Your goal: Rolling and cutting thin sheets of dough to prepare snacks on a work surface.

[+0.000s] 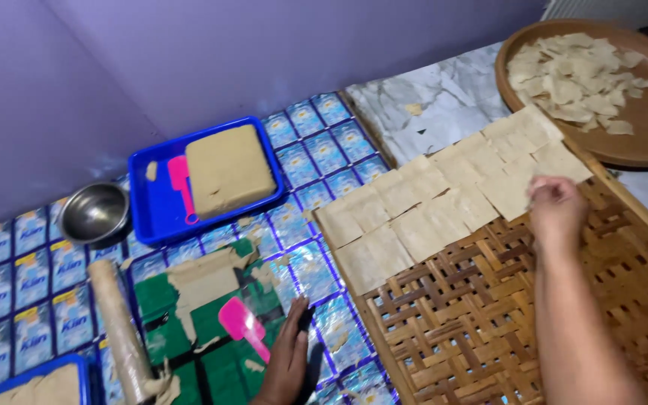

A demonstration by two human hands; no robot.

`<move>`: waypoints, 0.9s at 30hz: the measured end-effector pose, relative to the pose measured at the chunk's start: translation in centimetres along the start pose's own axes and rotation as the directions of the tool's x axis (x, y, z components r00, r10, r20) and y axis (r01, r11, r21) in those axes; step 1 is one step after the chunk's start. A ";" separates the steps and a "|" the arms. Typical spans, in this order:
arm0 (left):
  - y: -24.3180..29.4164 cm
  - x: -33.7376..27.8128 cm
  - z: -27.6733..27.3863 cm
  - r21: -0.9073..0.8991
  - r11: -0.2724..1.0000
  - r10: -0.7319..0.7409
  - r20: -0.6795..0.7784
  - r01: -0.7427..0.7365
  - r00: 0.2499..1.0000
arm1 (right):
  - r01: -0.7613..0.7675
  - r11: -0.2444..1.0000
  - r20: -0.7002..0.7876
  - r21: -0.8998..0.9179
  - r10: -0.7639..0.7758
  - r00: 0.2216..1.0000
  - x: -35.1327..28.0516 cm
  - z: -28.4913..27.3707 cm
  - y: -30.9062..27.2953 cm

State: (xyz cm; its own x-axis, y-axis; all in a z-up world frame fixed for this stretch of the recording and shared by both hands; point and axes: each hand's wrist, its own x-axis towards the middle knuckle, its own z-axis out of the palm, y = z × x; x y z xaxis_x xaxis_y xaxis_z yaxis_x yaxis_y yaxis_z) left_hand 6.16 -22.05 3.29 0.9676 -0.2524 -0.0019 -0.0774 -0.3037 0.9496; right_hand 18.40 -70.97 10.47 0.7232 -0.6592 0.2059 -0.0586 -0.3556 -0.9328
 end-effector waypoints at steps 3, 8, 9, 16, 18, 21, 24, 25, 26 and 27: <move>0.0 0.1 -0.9 -0.144 0.987 0.069 -0.043 -0.075 0.997 | 0.017 0.996 0.261 -0.091 0.008 0.965 -12.6 5.8 -6.4; 1.8 -3.8 -5.8 0.075 0.985 0.167 -0.183 -0.155 0.969 | -0.040 0.974 0.581 -0.222 0.165 0.797 -31.4 16.1 -6.4; 1.6 -4.8 -6.9 0.229 0.961 0.210 -0.247 -0.154 0.946 | 0.171 0.956 0.678 -0.237 0.037 0.734 -34.9 17.8 -6.8; -6.3 -12.5 -14.3 0.685 0.663 0.227 -0.567 0.301 0.792 | 0.818 0.474 0.722 -0.326 -0.433 0.540 -40.9 23.3 -5.7; -8.8 -13.6 -15.3 0.646 0.680 0.168 -0.599 0.348 0.783 | 0.769 0.532 0.796 -0.354 -0.261 0.547 -40.0 23.1 -6.9; -10.0 -14.2 -15.7 0.500 0.817 0.079 -0.590 0.287 0.803 | 0.703 0.583 0.813 -0.407 -0.121 0.570 -38.1 21.3 -9.1; -9.9 -15.3 -15.3 0.431 0.855 0.030 -0.594 0.287 0.804 | 0.814 0.505 0.895 -0.287 -0.161 0.415 -37.3 19.6 -10.2; -10.1 -15.5 -15.2 0.431 0.856 0.032 -0.595 0.285 0.803 | 0.815 0.503 0.895 -0.286 -0.164 0.415 -37.8 20.0 -10.7; -10.2 -15.7 -15.1 0.414 0.869 0.029 -0.589 0.271 0.807 | 0.812 0.522 0.923 -0.262 -0.109 0.368 -38.2 20.3 -11.1; -10.4 -15.9 -14.9 0.398 0.881 0.026 -0.582 0.256 0.813 | 0.805 0.542 0.946 -0.241 -0.054 0.319 -38.7 20.6 -11.4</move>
State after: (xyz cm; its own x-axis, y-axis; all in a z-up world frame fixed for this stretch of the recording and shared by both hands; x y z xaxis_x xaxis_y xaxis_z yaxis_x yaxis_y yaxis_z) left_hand -4.80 -1.20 -1.85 0.9243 0.3214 0.2058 0.0842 -0.6977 0.7114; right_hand 5.25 -27.80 7.09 0.8850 0.4357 -0.1638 0.3850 -0.8829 -0.2688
